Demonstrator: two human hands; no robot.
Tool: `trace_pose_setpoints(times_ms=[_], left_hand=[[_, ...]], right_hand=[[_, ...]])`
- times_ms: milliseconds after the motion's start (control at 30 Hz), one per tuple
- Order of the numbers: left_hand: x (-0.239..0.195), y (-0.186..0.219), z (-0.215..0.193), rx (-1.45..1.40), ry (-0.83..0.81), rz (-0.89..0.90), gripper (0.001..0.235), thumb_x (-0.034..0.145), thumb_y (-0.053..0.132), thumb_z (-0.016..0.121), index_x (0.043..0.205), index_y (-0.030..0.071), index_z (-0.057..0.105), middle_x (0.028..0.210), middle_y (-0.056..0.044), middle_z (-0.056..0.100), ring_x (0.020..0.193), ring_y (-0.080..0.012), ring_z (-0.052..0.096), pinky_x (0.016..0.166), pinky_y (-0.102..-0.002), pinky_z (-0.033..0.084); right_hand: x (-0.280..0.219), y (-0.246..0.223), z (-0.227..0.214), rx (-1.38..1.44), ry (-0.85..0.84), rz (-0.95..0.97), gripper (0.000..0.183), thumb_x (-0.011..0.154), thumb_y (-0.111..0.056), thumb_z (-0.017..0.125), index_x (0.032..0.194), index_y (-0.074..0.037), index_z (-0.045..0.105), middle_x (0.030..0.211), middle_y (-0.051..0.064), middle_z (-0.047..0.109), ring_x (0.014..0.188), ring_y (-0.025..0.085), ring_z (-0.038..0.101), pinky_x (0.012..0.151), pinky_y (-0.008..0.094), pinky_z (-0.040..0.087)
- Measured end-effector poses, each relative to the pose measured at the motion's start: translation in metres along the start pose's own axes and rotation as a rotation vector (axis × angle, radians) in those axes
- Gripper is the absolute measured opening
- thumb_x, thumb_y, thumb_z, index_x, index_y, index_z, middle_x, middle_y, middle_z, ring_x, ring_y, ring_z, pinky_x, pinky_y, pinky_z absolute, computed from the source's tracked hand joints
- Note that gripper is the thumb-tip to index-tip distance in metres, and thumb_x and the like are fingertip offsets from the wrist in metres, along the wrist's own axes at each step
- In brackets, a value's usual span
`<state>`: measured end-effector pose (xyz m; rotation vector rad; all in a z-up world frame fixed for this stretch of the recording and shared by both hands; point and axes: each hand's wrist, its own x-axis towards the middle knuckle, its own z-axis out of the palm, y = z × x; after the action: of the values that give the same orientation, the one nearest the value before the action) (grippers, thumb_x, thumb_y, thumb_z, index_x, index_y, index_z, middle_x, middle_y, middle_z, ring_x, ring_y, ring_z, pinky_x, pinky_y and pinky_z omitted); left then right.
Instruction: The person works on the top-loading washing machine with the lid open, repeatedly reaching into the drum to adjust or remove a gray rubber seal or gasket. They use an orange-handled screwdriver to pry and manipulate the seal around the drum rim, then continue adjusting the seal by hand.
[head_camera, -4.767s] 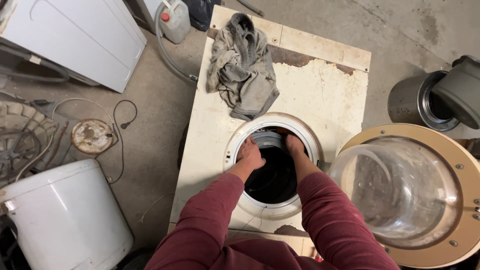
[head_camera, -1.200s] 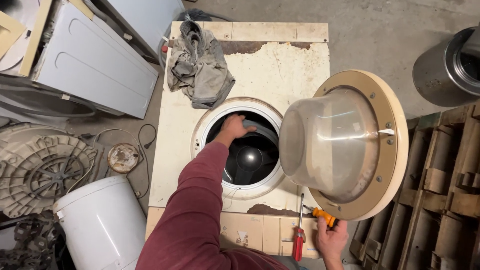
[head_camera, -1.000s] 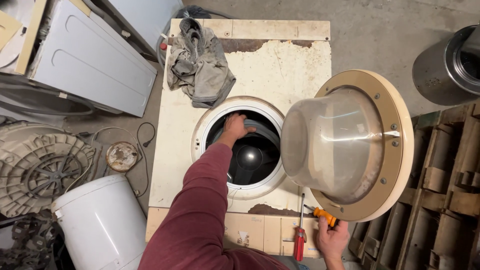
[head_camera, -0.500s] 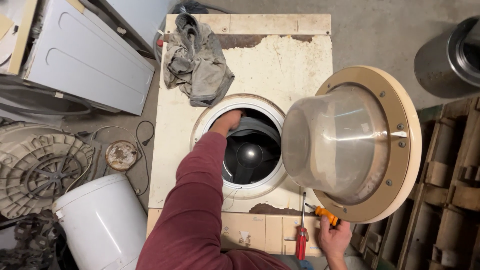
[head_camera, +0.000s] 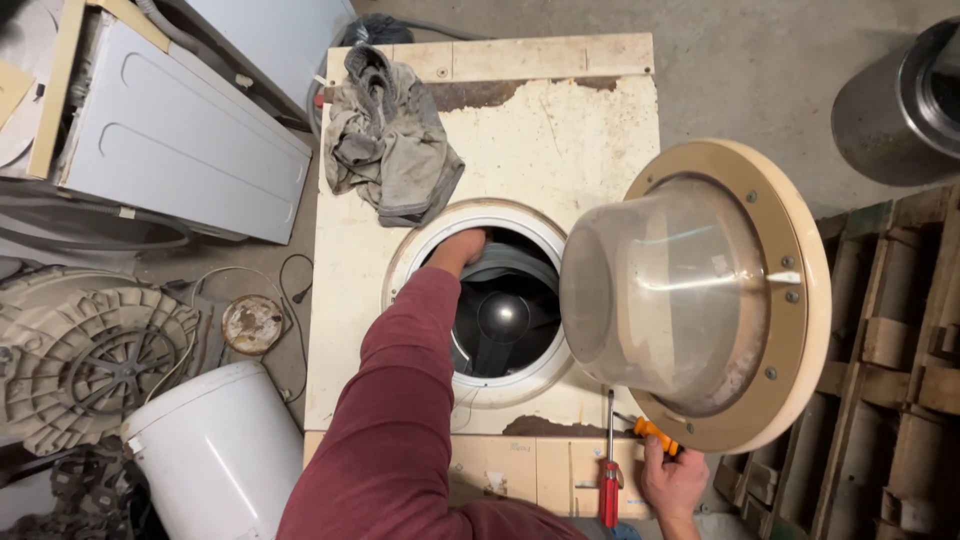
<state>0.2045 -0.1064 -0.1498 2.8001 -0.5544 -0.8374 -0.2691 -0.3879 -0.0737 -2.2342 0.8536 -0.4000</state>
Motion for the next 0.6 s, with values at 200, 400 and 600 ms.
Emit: trace_pose_setpoints(times_ms=[200, 400, 600], left_hand=[[0.006, 0.000, -0.009, 0.022, -0.046, -0.001, 0.050, 0.095, 0.003, 0.056, 0.145, 0.011, 0.057, 0.155, -0.017, 0.048, 0.142, -0.0370, 0.046, 0.117, -0.042, 0.039], [0.009, 0.004, -0.006, -0.092, -0.004, -0.003, 0.042, 0.100, 0.011, 0.048, 0.141, 0.013, 0.058, 0.152, -0.016, 0.050, 0.138, -0.0363, 0.048, 0.115, -0.044, 0.039], [-0.024, 0.019, -0.029, -0.456, 0.043, -0.173, 0.041, 0.104, 0.032, 0.046, 0.129, 0.009, 0.068, 0.144, -0.014, 0.064, 0.135, -0.0320, 0.057, 0.117, -0.042, 0.042]], right_hand=[[-0.004, 0.004, 0.000, -0.014, 0.004, -0.036, 0.033, 0.090, -0.031, 0.074, 0.113, -0.008, 0.070, 0.096, 0.017, 0.073, 0.086, 0.038, 0.071, 0.078, 0.044, 0.055], [0.003, -0.011, -0.005, 0.039, -0.006, -0.071, 0.027, 0.092, -0.030, 0.072, 0.109, -0.009, 0.073, 0.092, 0.014, 0.073, 0.083, 0.035, 0.071, 0.076, 0.042, 0.055], [0.000, -0.003, -0.007, 0.021, -0.036, -0.055, 0.025, 0.091, -0.028, 0.072, 0.106, -0.009, 0.075, 0.089, 0.015, 0.073, 0.081, 0.034, 0.071, 0.076, 0.041, 0.055]])
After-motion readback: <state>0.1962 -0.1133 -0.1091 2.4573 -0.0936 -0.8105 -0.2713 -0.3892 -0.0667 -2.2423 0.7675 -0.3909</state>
